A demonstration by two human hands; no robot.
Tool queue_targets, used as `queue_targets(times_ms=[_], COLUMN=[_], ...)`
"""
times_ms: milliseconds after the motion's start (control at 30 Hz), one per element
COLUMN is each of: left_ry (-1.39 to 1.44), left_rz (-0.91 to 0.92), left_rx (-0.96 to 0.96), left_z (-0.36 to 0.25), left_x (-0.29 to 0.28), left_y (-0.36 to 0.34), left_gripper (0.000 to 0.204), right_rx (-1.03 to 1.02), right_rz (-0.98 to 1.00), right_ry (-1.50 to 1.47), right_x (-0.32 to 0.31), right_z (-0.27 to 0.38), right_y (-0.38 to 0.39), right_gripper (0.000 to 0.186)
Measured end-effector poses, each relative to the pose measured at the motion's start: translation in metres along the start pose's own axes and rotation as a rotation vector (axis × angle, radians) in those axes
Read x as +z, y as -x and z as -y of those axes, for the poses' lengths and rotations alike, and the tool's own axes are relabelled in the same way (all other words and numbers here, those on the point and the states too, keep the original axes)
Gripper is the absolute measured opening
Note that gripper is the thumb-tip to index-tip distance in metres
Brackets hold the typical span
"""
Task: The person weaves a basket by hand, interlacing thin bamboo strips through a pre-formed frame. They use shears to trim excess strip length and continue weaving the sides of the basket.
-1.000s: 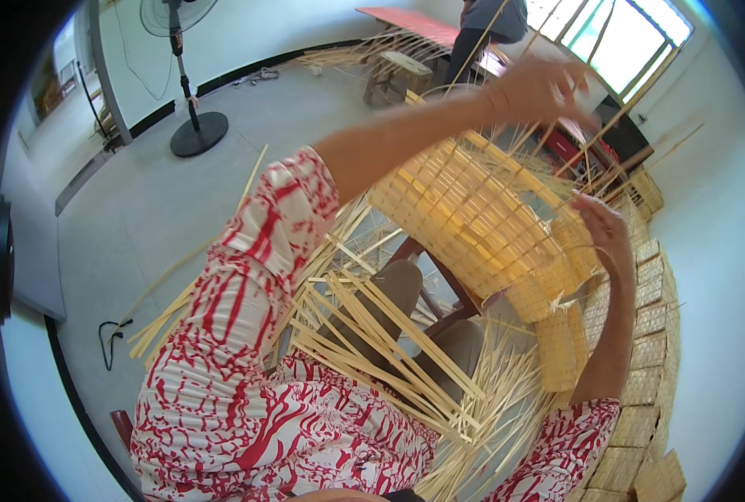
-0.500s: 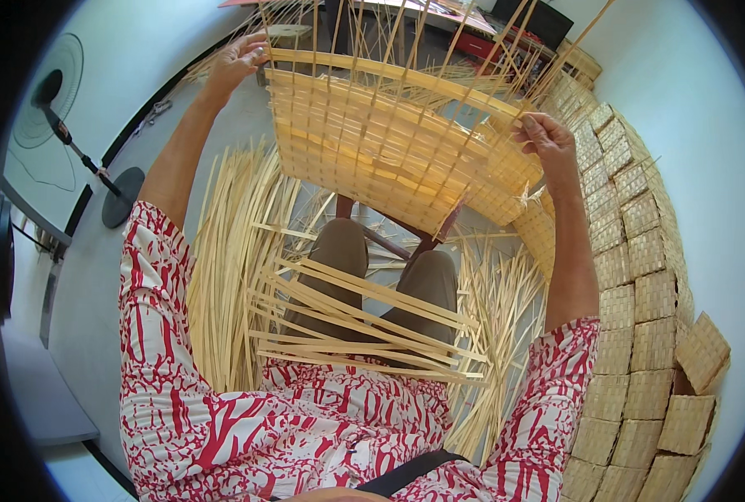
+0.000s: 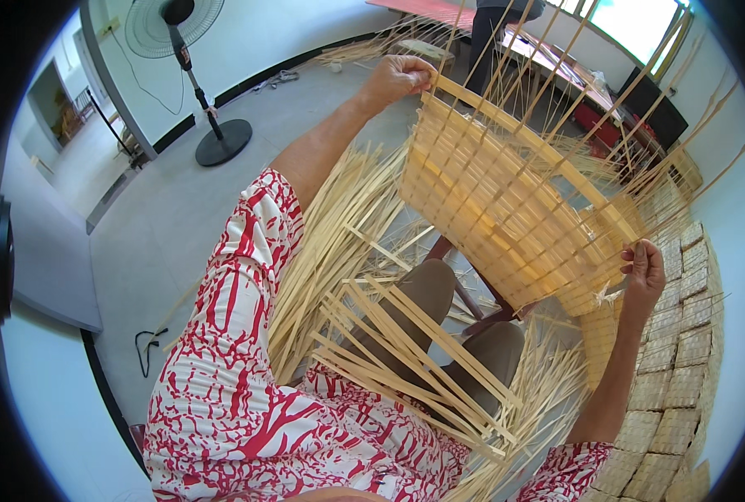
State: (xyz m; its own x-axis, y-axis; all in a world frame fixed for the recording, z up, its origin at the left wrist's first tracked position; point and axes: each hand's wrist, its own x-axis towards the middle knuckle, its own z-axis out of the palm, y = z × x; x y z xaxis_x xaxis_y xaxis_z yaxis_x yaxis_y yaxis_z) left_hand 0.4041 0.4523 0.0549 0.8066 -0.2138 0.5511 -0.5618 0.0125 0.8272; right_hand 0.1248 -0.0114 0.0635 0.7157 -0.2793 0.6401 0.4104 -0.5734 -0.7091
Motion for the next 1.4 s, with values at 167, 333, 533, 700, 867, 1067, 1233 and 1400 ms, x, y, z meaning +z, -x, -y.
queue_targets(times_ms=[167, 333, 533, 700, 867, 1067, 1233, 1400], left_ry=[-0.117, -0.262, -0.595, -0.291, -0.055, -0.071, -0.107, -0.453], left_rz=[-0.047, 0.021, 0.005, 0.027, 0.007, 0.005, -0.001, -0.324], left_rx=[0.096, 0.157, 0.222, 0.266, 0.121, 0.134, 0.110, 0.394], left_z=[-0.007, -0.009, -0.016, -0.001, -0.015, -0.011, -0.011, -0.017], left_x=[0.003, 0.006, 0.011, -0.002, 0.007, 0.007, 0.005, 0.007], left_y=[0.002, 0.007, 0.012, 0.003, 0.011, 0.013, 0.012, 0.020], left_gripper=[0.013, 0.013, 0.012, 0.015, 0.013, 0.012, 0.012, 0.017], right_rx=[-0.039, 0.030, 0.125, 0.242, 0.361, 0.301, 0.297, 0.264], right_rz=[-0.100, -0.136, -0.123, -0.112, -0.171, -0.202, -0.173, -0.141], right_ry=[0.179, 0.193, 0.165, -0.028, -0.340, -0.356, -0.371, -0.389], right_x=[0.015, 0.026, 0.025, 0.039, 0.042, 0.046, 0.042, 0.039], right_z=[-0.009, -0.009, -0.009, 0.025, 0.024, 0.008, 0.008, 0.000], right_y=[0.015, 0.027, 0.030, 0.034, 0.034, 0.035, 0.033, 0.031], right_gripper=[0.014, 0.014, 0.018, 0.018, 0.018, 0.019, 0.019, 0.018])
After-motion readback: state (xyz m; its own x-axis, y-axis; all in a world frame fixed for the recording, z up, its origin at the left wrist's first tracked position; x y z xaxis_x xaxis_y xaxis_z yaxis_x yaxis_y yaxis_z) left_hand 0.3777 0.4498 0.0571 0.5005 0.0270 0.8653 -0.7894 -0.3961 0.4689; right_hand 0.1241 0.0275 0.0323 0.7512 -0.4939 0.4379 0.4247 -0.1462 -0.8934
